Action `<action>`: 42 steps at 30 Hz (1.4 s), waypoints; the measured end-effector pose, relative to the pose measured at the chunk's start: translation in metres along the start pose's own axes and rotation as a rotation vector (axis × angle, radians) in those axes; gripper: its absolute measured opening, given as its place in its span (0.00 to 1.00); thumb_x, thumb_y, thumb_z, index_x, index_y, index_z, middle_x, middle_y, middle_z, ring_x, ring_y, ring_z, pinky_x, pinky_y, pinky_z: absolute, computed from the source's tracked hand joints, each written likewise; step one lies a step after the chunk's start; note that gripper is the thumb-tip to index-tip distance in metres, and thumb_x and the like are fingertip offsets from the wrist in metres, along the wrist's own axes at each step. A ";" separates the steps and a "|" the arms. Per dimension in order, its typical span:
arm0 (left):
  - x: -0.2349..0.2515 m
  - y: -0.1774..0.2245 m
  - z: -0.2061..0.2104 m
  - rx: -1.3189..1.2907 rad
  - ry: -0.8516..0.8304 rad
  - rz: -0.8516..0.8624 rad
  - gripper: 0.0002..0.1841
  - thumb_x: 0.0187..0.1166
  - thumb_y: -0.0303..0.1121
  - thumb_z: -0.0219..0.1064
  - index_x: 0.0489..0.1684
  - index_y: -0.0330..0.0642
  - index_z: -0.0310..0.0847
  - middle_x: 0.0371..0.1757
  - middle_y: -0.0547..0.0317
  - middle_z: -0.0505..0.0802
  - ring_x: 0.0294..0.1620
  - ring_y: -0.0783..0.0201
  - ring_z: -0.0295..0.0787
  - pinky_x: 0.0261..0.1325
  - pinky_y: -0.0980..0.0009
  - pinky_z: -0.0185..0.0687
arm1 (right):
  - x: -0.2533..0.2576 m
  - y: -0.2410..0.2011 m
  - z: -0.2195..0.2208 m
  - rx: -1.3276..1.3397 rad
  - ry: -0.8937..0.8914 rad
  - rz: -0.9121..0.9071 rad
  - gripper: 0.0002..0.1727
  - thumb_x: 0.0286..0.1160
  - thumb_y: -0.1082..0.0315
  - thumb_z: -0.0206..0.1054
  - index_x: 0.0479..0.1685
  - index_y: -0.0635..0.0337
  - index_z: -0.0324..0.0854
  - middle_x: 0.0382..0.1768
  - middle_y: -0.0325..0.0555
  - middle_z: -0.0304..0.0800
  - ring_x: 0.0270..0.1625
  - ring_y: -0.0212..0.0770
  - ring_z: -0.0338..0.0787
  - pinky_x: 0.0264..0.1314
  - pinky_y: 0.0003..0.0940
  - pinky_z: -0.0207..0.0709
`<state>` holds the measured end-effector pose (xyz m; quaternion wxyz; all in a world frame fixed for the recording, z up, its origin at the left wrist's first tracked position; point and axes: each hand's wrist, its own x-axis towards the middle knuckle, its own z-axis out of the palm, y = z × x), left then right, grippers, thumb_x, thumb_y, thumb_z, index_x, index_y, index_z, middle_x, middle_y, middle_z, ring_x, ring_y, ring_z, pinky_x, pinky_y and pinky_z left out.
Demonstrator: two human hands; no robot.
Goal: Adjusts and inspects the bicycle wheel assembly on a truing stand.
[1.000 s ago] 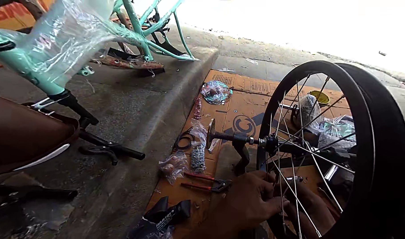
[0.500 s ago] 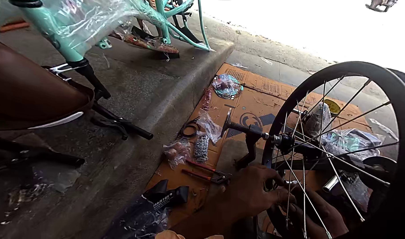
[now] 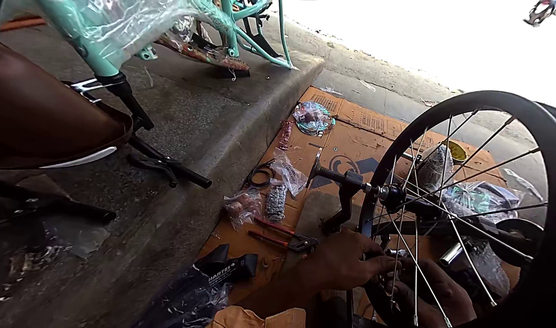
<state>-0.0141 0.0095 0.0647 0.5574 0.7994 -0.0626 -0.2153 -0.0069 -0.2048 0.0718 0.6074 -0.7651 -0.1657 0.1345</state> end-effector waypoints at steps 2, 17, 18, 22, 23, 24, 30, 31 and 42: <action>0.001 0.000 -0.002 0.008 -0.019 0.013 0.24 0.88 0.55 0.57 0.52 0.44 0.89 0.45 0.58 0.91 0.46 0.65 0.87 0.55 0.60 0.80 | 0.000 0.000 0.000 0.015 -0.007 -0.002 0.22 0.57 0.79 0.81 0.53 0.64 0.82 0.38 0.38 0.95 0.35 0.31 0.93 0.41 0.28 0.91; 0.005 0.000 -0.002 0.013 -0.046 -0.010 0.22 0.82 0.56 0.66 0.46 0.45 0.90 0.41 0.61 0.93 0.44 0.68 0.88 0.54 0.60 0.83 | -0.004 0.021 -0.009 0.054 -0.059 0.029 0.25 0.59 0.73 0.82 0.57 0.63 0.80 0.41 0.45 0.92 0.41 0.40 0.92 0.45 0.36 0.90; 0.005 0.004 0.000 0.070 -0.007 -0.031 0.22 0.79 0.57 0.68 0.41 0.45 0.90 0.38 0.60 0.92 0.41 0.66 0.88 0.51 0.58 0.82 | -0.003 0.020 -0.008 0.047 -0.058 0.034 0.24 0.59 0.74 0.81 0.58 0.64 0.80 0.42 0.46 0.92 0.41 0.40 0.93 0.47 0.37 0.90; -0.002 0.025 0.010 0.380 0.159 -0.056 0.26 0.78 0.58 0.65 0.30 0.40 0.86 0.32 0.52 0.89 0.39 0.54 0.87 0.44 0.50 0.79 | 0.003 0.030 -0.010 -0.084 -0.044 0.050 0.19 0.60 0.71 0.77 0.54 0.59 0.83 0.39 0.40 0.92 0.37 0.35 0.91 0.39 0.33 0.88; -0.003 0.026 0.010 0.406 0.171 -0.046 0.26 0.79 0.58 0.65 0.29 0.40 0.86 0.32 0.53 0.89 0.38 0.54 0.87 0.44 0.50 0.79 | 0.004 0.031 -0.012 -0.067 -0.056 0.041 0.19 0.61 0.71 0.77 0.54 0.60 0.83 0.41 0.41 0.92 0.38 0.36 0.92 0.40 0.33 0.89; -0.004 0.026 0.010 0.406 0.174 -0.032 0.26 0.79 0.59 0.65 0.29 0.41 0.86 0.32 0.53 0.89 0.38 0.54 0.87 0.43 0.50 0.79 | 0.004 0.030 -0.012 -0.046 -0.062 0.033 0.20 0.61 0.72 0.77 0.55 0.60 0.83 0.41 0.41 0.93 0.39 0.36 0.92 0.41 0.34 0.89; -0.006 0.012 0.005 0.210 0.202 0.012 0.25 0.81 0.61 0.63 0.39 0.47 0.90 0.36 0.62 0.90 0.37 0.65 0.85 0.45 0.60 0.80 | -0.001 0.029 -0.012 0.041 -0.005 0.046 0.23 0.58 0.75 0.82 0.55 0.66 0.81 0.42 0.48 0.94 0.42 0.41 0.94 0.46 0.37 0.91; -0.006 0.011 0.004 0.182 0.203 0.017 0.24 0.82 0.60 0.63 0.42 0.48 0.91 0.37 0.63 0.90 0.36 0.67 0.84 0.44 0.63 0.79 | -0.001 0.029 -0.012 0.058 0.006 0.052 0.23 0.57 0.75 0.82 0.55 0.67 0.81 0.42 0.49 0.94 0.42 0.42 0.94 0.46 0.38 0.91; 0.004 0.001 -0.003 0.054 -0.020 0.034 0.21 0.87 0.53 0.60 0.53 0.47 0.91 0.45 0.60 0.93 0.46 0.67 0.89 0.56 0.60 0.84 | -0.006 0.018 -0.002 0.025 0.014 0.024 0.25 0.56 0.71 0.85 0.54 0.66 0.81 0.42 0.47 0.94 0.42 0.41 0.94 0.48 0.38 0.91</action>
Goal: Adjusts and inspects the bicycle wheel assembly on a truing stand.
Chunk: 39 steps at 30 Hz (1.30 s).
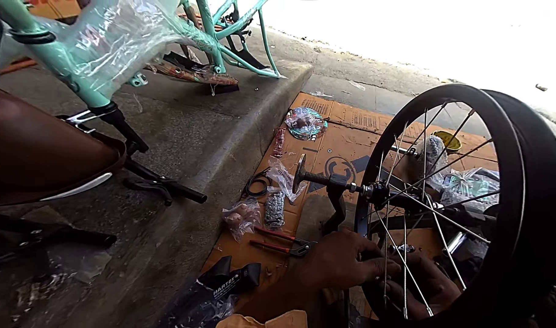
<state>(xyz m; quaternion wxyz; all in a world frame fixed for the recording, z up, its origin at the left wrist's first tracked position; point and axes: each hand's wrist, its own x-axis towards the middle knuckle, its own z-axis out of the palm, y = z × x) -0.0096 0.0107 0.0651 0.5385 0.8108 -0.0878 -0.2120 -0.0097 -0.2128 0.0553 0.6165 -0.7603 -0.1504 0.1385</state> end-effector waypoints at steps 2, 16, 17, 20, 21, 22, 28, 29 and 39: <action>0.002 0.005 -0.001 0.059 0.011 -0.046 0.19 0.82 0.53 0.66 0.47 0.46 0.91 0.41 0.59 0.93 0.44 0.64 0.89 0.54 0.57 0.83 | -0.001 0.000 -0.002 -0.047 -0.019 0.003 0.26 0.57 0.69 0.85 0.55 0.64 0.80 0.43 0.45 0.94 0.45 0.40 0.95 0.49 0.38 0.92; -0.007 0.005 0.007 0.248 0.219 -0.042 0.27 0.83 0.61 0.59 0.41 0.45 0.90 0.42 0.56 0.91 0.43 0.59 0.88 0.48 0.54 0.82 | 0.006 0.013 -0.001 0.060 -0.043 -0.028 0.19 0.61 0.79 0.78 0.52 0.67 0.81 0.41 0.47 0.93 0.42 0.40 0.93 0.46 0.37 0.90; -0.006 0.005 0.006 0.221 0.186 -0.049 0.27 0.84 0.61 0.58 0.42 0.45 0.90 0.43 0.56 0.91 0.44 0.59 0.88 0.50 0.54 0.82 | 0.005 0.011 -0.001 0.077 -0.045 -0.016 0.20 0.60 0.79 0.79 0.52 0.68 0.80 0.42 0.48 0.93 0.42 0.40 0.93 0.46 0.37 0.91; -0.003 0.000 0.004 0.113 0.100 -0.049 0.27 0.86 0.60 0.57 0.42 0.44 0.90 0.39 0.58 0.90 0.41 0.62 0.86 0.49 0.56 0.81 | 0.002 0.006 -0.003 0.057 -0.037 0.008 0.22 0.57 0.77 0.82 0.52 0.67 0.80 0.39 0.47 0.92 0.38 0.39 0.91 0.43 0.36 0.89; -0.001 -0.002 0.003 0.079 0.070 -0.036 0.27 0.87 0.59 0.57 0.41 0.43 0.90 0.37 0.58 0.89 0.39 0.62 0.85 0.47 0.57 0.80 | 0.001 0.003 -0.003 0.046 -0.032 0.009 0.23 0.57 0.75 0.83 0.52 0.66 0.81 0.39 0.46 0.92 0.37 0.39 0.91 0.42 0.36 0.89; 0.000 -0.003 0.003 0.050 0.040 -0.024 0.26 0.87 0.58 0.57 0.41 0.43 0.89 0.37 0.58 0.89 0.39 0.63 0.85 0.47 0.58 0.80 | 0.000 0.000 -0.003 0.038 -0.031 0.003 0.24 0.57 0.74 0.83 0.54 0.66 0.81 0.39 0.45 0.93 0.38 0.39 0.92 0.44 0.36 0.90; -0.002 0.014 0.017 0.233 0.263 -0.082 0.22 0.75 0.55 0.69 0.28 0.43 0.89 0.31 0.59 0.89 0.37 0.61 0.86 0.44 0.55 0.80 | 0.002 0.009 -0.002 -0.047 -0.030 -0.017 0.24 0.63 0.68 0.79 0.60 0.63 0.79 0.43 0.43 0.93 0.43 0.38 0.93 0.46 0.36 0.90; -0.003 0.016 0.024 0.311 0.364 -0.027 0.24 0.74 0.55 0.69 0.21 0.42 0.86 0.28 0.57 0.88 0.33 0.59 0.86 0.39 0.54 0.80 | 0.005 0.011 -0.002 -0.077 -0.020 -0.004 0.23 0.64 0.68 0.79 0.59 0.61 0.80 0.42 0.42 0.93 0.42 0.37 0.93 0.45 0.35 0.90; -0.012 -0.003 0.015 -0.055 0.446 -0.102 0.22 0.82 0.61 0.62 0.49 0.53 0.87 0.37 0.68 0.88 0.33 0.71 0.82 0.40 0.69 0.81 | 0.010 0.012 -0.013 0.020 0.008 -0.024 0.20 0.63 0.73 0.78 0.56 0.66 0.82 0.41 0.48 0.92 0.39 0.42 0.92 0.41 0.37 0.89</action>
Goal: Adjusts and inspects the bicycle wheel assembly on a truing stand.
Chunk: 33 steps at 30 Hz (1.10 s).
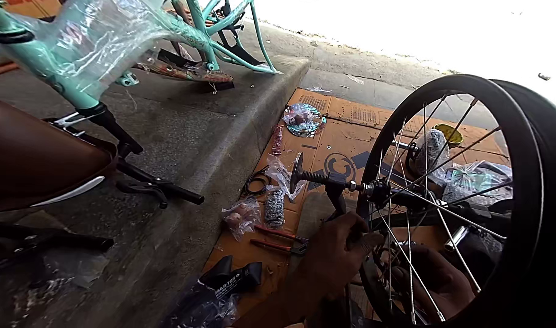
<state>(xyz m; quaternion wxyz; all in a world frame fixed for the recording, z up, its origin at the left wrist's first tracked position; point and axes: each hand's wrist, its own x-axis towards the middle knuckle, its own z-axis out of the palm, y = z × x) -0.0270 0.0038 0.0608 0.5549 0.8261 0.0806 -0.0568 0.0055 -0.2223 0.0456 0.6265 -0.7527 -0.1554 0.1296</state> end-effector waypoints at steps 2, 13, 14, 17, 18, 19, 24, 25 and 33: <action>0.002 -0.003 -0.001 -0.045 -0.033 -0.030 0.18 0.84 0.56 0.63 0.52 0.54 0.87 0.39 0.68 0.89 0.34 0.72 0.83 0.42 0.71 0.81 | 0.002 0.004 0.001 -0.080 0.041 0.025 0.21 0.61 0.71 0.79 0.55 0.63 0.83 0.39 0.45 0.93 0.38 0.39 0.92 0.40 0.35 0.89; 0.007 -0.010 -0.001 -0.292 -0.245 0.044 0.14 0.87 0.45 0.63 0.61 0.52 0.89 0.50 0.65 0.93 0.49 0.75 0.89 0.58 0.74 0.84 | 0.011 0.011 0.003 0.014 -0.146 0.071 0.16 0.68 0.66 0.76 0.54 0.61 0.85 0.43 0.49 0.93 0.41 0.44 0.92 0.43 0.39 0.89; 0.008 -0.010 -0.001 -0.308 -0.261 0.042 0.15 0.89 0.44 0.62 0.64 0.53 0.88 0.52 0.66 0.93 0.50 0.76 0.88 0.59 0.73 0.83 | 0.012 0.009 0.004 0.005 -0.145 0.093 0.16 0.69 0.66 0.75 0.55 0.61 0.85 0.44 0.48 0.93 0.42 0.43 0.93 0.45 0.37 0.89; 0.011 -0.013 0.000 -0.318 -0.299 0.037 0.18 0.91 0.45 0.58 0.70 0.54 0.86 0.58 0.65 0.93 0.56 0.75 0.88 0.64 0.72 0.82 | 0.019 0.001 0.010 0.093 -0.180 0.146 0.15 0.70 0.69 0.72 0.55 0.63 0.85 0.42 0.48 0.93 0.39 0.39 0.91 0.42 0.31 0.87; 0.012 -0.014 -0.001 -0.319 -0.313 0.038 0.18 0.91 0.45 0.57 0.71 0.54 0.85 0.59 0.64 0.93 0.56 0.74 0.88 0.65 0.71 0.82 | 0.020 -0.001 0.011 0.136 -0.200 0.154 0.15 0.71 0.69 0.72 0.56 0.64 0.84 0.43 0.49 0.92 0.39 0.39 0.91 0.42 0.31 0.86; 0.012 -0.015 -0.003 -0.327 -0.337 0.047 0.19 0.91 0.44 0.57 0.72 0.52 0.84 0.59 0.63 0.93 0.56 0.74 0.88 0.65 0.71 0.82 | 0.021 0.000 0.010 0.163 -0.221 0.148 0.16 0.72 0.69 0.72 0.57 0.64 0.84 0.44 0.49 0.92 0.40 0.39 0.91 0.44 0.31 0.87; 0.012 -0.018 -0.016 -0.369 -0.507 0.095 0.22 0.85 0.30 0.64 0.77 0.41 0.77 0.63 0.53 0.91 0.61 0.69 0.89 0.69 0.71 0.83 | 0.020 0.005 0.000 0.090 -0.216 0.092 0.18 0.65 0.68 0.78 0.55 0.61 0.86 0.41 0.46 0.95 0.39 0.37 0.94 0.41 0.29 0.89; 0.012 -0.018 -0.016 -0.367 -0.509 0.099 0.21 0.85 0.30 0.64 0.77 0.41 0.77 0.63 0.53 0.90 0.62 0.69 0.88 0.70 0.71 0.82 | 0.019 0.007 0.000 0.084 -0.205 0.094 0.18 0.64 0.68 0.78 0.54 0.61 0.86 0.40 0.46 0.95 0.38 0.37 0.93 0.40 0.29 0.89; 0.015 -0.021 -0.005 -0.287 -0.385 0.097 0.14 0.83 0.31 0.68 0.63 0.44 0.86 0.48 0.60 0.94 0.47 0.73 0.90 0.58 0.73 0.86 | 0.013 -0.002 0.007 0.009 -0.169 0.012 0.23 0.56 0.64 0.84 0.53 0.57 0.86 0.28 0.40 0.91 0.26 0.34 0.89 0.29 0.29 0.86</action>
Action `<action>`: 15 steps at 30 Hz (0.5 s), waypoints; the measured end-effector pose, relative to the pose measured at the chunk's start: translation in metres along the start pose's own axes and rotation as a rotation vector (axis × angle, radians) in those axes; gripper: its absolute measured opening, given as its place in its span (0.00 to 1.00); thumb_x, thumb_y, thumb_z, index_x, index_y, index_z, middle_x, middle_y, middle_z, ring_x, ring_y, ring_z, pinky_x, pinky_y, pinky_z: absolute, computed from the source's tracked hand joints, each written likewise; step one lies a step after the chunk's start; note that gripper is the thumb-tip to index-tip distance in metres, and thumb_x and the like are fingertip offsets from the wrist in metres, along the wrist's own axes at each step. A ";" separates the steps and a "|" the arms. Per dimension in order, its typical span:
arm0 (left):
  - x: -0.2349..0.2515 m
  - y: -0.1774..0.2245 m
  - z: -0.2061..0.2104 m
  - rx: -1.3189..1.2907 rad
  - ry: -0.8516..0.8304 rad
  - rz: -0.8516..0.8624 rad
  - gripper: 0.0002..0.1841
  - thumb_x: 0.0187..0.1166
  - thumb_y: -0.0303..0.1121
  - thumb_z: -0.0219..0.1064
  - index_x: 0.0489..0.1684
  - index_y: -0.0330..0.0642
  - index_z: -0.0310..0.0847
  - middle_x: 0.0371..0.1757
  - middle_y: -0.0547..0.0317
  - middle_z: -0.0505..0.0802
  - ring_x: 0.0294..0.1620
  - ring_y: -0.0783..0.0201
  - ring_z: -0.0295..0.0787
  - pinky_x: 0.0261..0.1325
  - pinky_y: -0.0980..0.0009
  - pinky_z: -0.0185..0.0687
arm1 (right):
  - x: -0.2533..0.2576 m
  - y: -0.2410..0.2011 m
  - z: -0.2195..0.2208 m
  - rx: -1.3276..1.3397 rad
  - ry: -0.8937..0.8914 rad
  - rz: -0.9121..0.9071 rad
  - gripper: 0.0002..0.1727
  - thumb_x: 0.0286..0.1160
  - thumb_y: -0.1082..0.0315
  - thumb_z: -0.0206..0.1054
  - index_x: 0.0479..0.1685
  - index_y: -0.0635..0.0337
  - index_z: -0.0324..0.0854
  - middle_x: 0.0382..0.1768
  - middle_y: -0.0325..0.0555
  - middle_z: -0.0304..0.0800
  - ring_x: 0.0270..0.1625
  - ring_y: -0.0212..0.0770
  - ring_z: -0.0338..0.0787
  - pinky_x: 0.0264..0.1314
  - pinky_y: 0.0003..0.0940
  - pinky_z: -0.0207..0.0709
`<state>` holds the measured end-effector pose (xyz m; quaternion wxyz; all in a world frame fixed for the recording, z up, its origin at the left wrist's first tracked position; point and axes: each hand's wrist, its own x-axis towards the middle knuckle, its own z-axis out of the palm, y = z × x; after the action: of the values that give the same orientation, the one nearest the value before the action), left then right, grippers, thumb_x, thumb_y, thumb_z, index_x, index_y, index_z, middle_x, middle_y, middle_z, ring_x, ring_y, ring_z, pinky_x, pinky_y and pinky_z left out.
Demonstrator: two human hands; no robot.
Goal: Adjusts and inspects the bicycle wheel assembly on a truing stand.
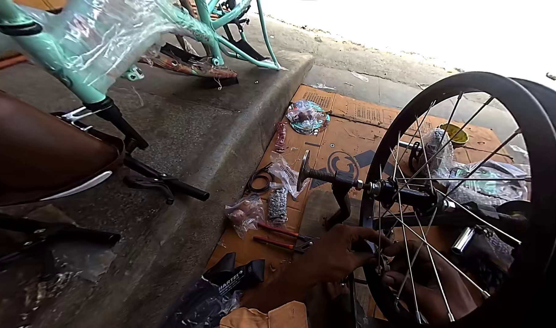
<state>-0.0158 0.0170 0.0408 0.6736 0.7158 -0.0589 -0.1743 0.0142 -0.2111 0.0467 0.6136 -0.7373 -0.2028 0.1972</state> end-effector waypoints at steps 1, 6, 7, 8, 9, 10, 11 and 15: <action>0.000 -0.001 0.000 0.014 0.014 0.006 0.14 0.82 0.31 0.68 0.63 0.44 0.86 0.47 0.60 0.94 0.46 0.73 0.90 0.57 0.73 0.86 | 0.001 -0.002 0.002 -0.006 0.008 -0.003 0.24 0.56 0.64 0.85 0.54 0.57 0.85 0.28 0.39 0.91 0.26 0.34 0.89 0.29 0.29 0.85; -0.004 0.007 -0.003 0.118 0.009 0.029 0.16 0.84 0.35 0.67 0.67 0.45 0.84 0.57 0.62 0.93 0.54 0.72 0.88 0.62 0.73 0.82 | -0.007 -0.003 0.008 -0.077 0.124 -0.051 0.24 0.59 0.65 0.83 0.55 0.62 0.83 0.35 0.43 0.93 0.32 0.37 0.92 0.35 0.31 0.89; -0.005 0.009 -0.004 0.126 0.003 0.027 0.17 0.85 0.35 0.64 0.70 0.46 0.82 0.59 0.62 0.93 0.57 0.71 0.88 0.64 0.71 0.82 | -0.009 -0.004 0.007 -0.107 0.185 -0.048 0.23 0.59 0.67 0.82 0.55 0.63 0.83 0.37 0.43 0.94 0.34 0.37 0.93 0.37 0.33 0.90; -0.007 0.010 -0.005 0.134 0.005 0.016 0.18 0.87 0.36 0.61 0.72 0.47 0.81 0.60 0.63 0.93 0.58 0.72 0.88 0.66 0.70 0.81 | -0.010 -0.005 0.005 -0.106 0.239 -0.028 0.23 0.59 0.70 0.82 0.55 0.66 0.83 0.39 0.46 0.94 0.38 0.39 0.93 0.42 0.35 0.91; -0.008 0.012 -0.005 0.147 0.019 0.007 0.18 0.89 0.36 0.58 0.73 0.48 0.81 0.60 0.64 0.93 0.59 0.72 0.89 0.67 0.70 0.81 | -0.011 -0.006 0.002 -0.100 0.276 -0.001 0.23 0.59 0.73 0.80 0.56 0.69 0.81 0.41 0.47 0.93 0.41 0.40 0.93 0.45 0.36 0.91; -0.010 0.014 -0.003 0.164 0.048 -0.001 0.17 0.90 0.38 0.57 0.72 0.49 0.82 0.59 0.64 0.94 0.57 0.73 0.89 0.65 0.70 0.82 | -0.011 -0.005 0.000 -0.096 0.290 0.012 0.24 0.60 0.73 0.80 0.57 0.69 0.80 0.43 0.48 0.93 0.43 0.40 0.94 0.48 0.35 0.91; -0.011 0.016 -0.001 0.184 0.088 -0.007 0.17 0.90 0.40 0.57 0.69 0.51 0.85 0.55 0.65 0.94 0.53 0.75 0.90 0.62 0.72 0.83 | -0.012 -0.001 -0.001 -0.086 0.285 0.014 0.25 0.61 0.72 0.80 0.58 0.69 0.80 0.44 0.48 0.93 0.44 0.41 0.94 0.48 0.36 0.91; -0.011 0.019 0.005 0.272 0.186 0.002 0.15 0.89 0.45 0.59 0.62 0.55 0.90 0.50 0.68 0.94 0.48 0.76 0.89 0.56 0.74 0.84 | -0.012 0.003 0.007 0.017 0.177 0.011 0.20 0.62 0.75 0.77 0.56 0.65 0.82 0.41 0.48 0.93 0.38 0.41 0.92 0.41 0.35 0.89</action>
<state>-0.0248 0.0137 0.0613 0.5732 0.8134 -0.0203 -0.0971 0.0002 -0.2124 0.0431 0.6344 -0.7476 -0.1418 0.1364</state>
